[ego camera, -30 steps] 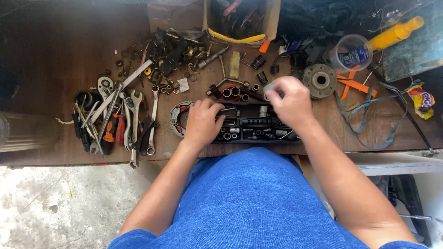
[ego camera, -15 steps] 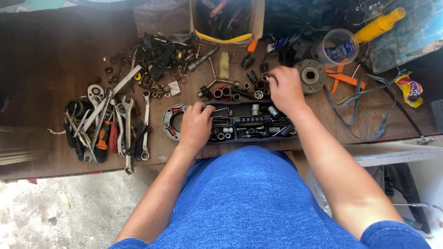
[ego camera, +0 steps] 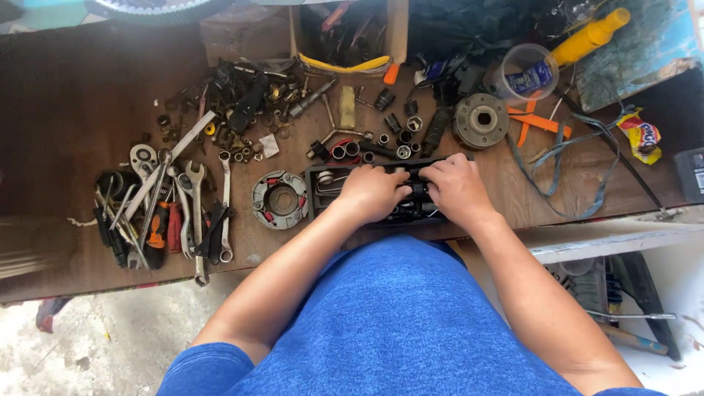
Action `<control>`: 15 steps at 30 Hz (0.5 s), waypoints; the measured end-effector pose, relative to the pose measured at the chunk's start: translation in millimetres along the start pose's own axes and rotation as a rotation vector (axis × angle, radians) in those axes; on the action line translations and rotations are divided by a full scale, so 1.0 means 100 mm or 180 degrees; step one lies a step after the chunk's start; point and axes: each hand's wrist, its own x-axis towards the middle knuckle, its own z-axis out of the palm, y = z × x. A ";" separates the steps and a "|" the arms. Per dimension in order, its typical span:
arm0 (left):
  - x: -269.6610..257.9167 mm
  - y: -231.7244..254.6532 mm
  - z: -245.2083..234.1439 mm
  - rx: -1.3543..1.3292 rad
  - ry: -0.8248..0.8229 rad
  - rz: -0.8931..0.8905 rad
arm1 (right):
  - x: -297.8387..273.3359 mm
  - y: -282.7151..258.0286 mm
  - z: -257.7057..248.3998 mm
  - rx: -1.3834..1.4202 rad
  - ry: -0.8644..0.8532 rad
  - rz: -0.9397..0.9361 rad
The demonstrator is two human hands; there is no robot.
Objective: Repairing or assembling a mechanical component using hand tools on a workbench.
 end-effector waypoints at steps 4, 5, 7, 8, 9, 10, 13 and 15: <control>0.16 -0.01 0.24 0.0244 -0.0543 -0.0229 | 0.08 -0.02 -0.18 0.0253 0.0173 0.0224; 0.16 -0.04 0.31 0.0199 -0.0529 -0.0320 | 0.10 -0.04 -0.25 0.0456 0.0305 0.0314; 0.14 -0.07 0.45 0.0142 -0.0279 -0.0347 | 0.21 -0.14 -0.48 0.0671 0.0454 0.0373; 0.13 -0.09 0.52 0.0084 -0.0009 -0.0367 | 0.26 -0.19 -0.61 0.0870 0.0612 0.0421; 0.12 -0.08 0.50 0.0095 -0.0009 -0.0363 | 0.35 -0.23 -0.66 0.0875 0.0623 0.0421; 0.11 -0.07 0.49 -0.0029 0.0165 -0.0451 | 0.44 -0.28 -0.72 0.0920 0.0626 0.0437; 0.06 -0.01 0.40 -0.0206 0.0390 -0.0577 | 0.68 -0.32 -0.72 0.0914 0.0645 0.0285; 0.02 -0.01 0.35 -0.0254 0.0435 -0.0619 | 0.84 -0.31 -0.58 0.0869 0.0661 0.0120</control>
